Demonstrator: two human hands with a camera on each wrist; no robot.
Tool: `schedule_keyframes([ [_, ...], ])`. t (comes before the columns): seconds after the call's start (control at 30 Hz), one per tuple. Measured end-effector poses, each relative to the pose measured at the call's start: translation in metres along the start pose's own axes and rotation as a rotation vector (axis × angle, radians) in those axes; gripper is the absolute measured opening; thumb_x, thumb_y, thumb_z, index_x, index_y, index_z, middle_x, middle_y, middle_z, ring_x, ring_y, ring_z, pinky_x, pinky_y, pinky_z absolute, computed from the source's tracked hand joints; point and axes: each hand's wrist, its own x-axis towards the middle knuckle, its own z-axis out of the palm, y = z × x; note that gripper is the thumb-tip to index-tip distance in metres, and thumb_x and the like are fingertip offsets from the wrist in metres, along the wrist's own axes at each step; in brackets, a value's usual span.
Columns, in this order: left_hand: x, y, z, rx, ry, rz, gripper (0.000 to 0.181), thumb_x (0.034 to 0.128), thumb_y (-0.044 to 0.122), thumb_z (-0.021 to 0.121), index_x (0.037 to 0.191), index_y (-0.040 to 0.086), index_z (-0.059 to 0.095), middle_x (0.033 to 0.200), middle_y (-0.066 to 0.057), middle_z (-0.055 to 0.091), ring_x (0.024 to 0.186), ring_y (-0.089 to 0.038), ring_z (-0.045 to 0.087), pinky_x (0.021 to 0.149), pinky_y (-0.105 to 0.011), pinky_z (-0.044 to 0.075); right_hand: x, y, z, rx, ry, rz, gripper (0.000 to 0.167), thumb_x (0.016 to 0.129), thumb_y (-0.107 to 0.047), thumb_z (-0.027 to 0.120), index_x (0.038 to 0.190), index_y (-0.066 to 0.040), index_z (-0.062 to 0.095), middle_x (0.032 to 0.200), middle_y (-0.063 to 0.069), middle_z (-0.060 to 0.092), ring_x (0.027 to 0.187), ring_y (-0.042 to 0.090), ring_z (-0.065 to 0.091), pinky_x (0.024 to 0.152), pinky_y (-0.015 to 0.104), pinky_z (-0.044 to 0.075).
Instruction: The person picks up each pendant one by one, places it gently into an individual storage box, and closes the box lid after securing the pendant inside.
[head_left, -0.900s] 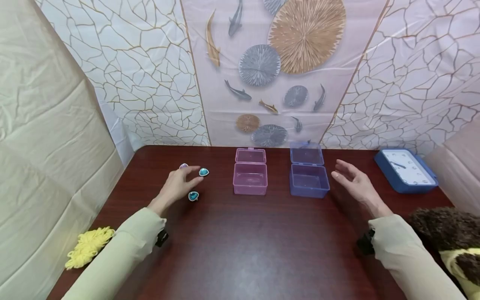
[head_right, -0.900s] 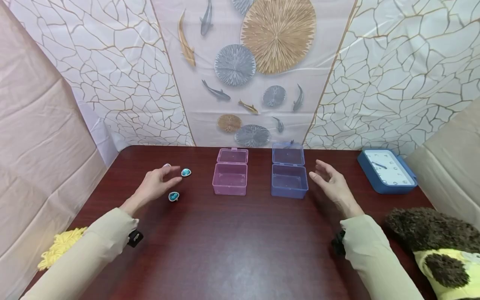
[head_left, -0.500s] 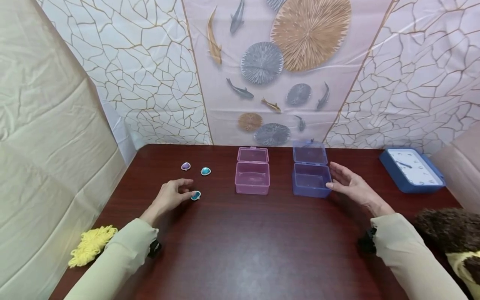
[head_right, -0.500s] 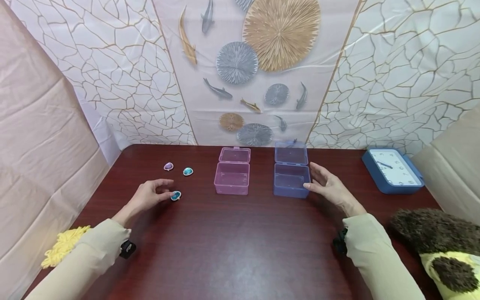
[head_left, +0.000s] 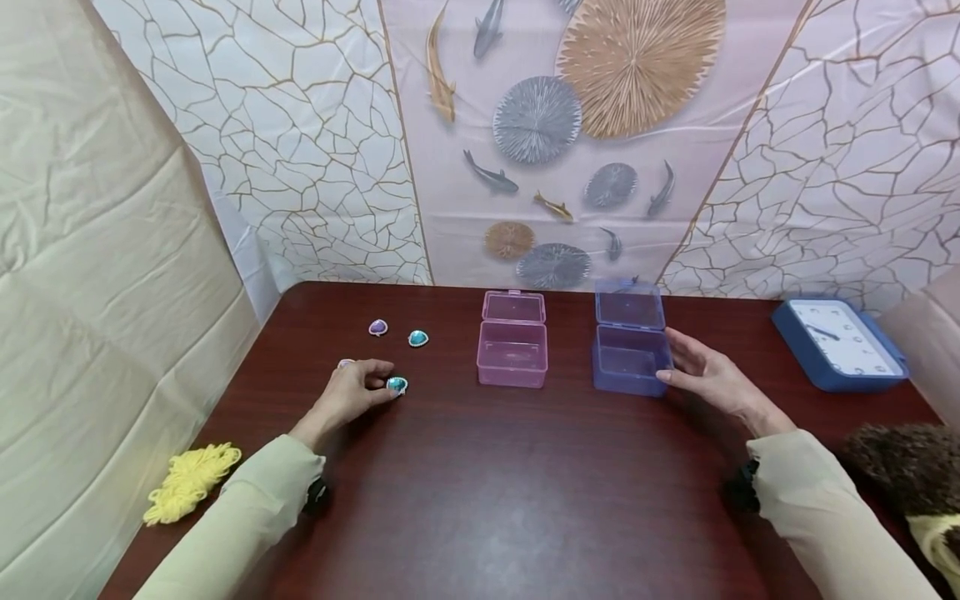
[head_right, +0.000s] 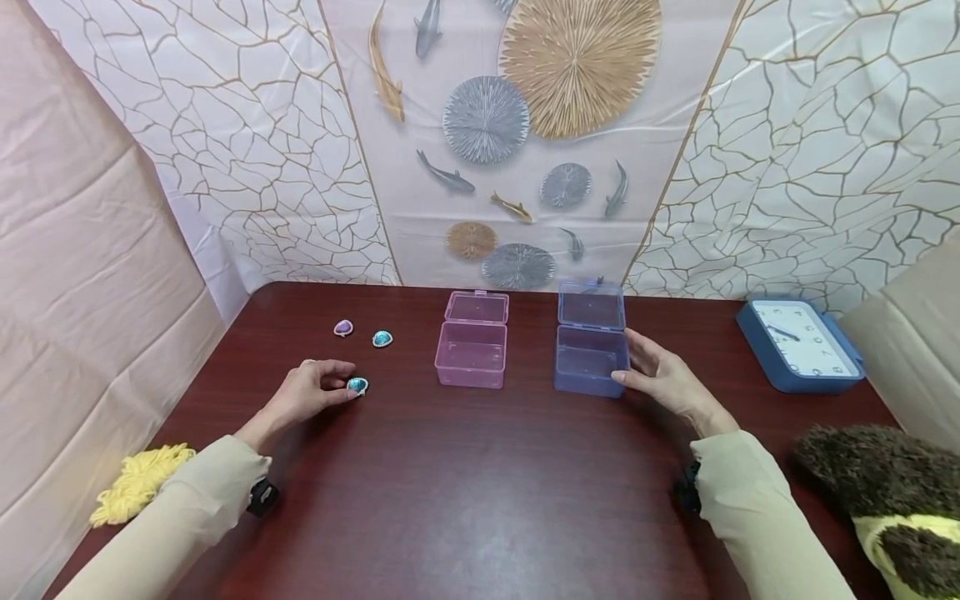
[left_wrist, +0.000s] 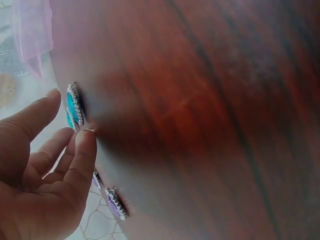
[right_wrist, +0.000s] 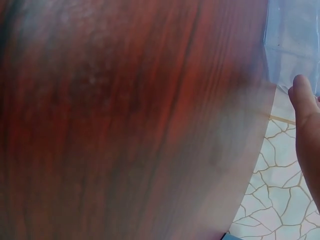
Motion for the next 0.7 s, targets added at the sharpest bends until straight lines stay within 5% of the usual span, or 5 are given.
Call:
schedule_keyframes([
  [0.37, 0.002, 0.000, 0.007, 0.062, -0.003, 0.029, 0.023, 0.0772, 0.011, 0.076, 0.098, 0.005, 0.068, 0.089, -0.005, 0.066, 0.080, -0.015, 0.062, 0.075, -0.030, 0.049, 0.002, 0.000, -0.002, -0.071, -0.014, 0.005, 0.078, 0.092, -0.010, 0.061, 0.148, 0.004, 0.010, 0.151, 0.030, 0.014, 0.133, 0.050, 0.021, 0.083, 0.000, 0.037],
  [0.7, 0.005, 0.012, 0.007, -0.069, 0.086, 0.018, 0.019, 0.0779, 0.010, 0.076, 0.092, 0.007, 0.064, 0.081, -0.004, 0.067, 0.070, -0.009, 0.060, 0.066, -0.024, 0.047, 0.001, 0.000, -0.002, -0.074, 0.004, 0.022, 0.079, 0.091, -0.013, 0.063, 0.148, 0.004, 0.011, 0.151, 0.029, 0.016, 0.134, 0.048, 0.022, 0.083, -0.001, 0.036],
])
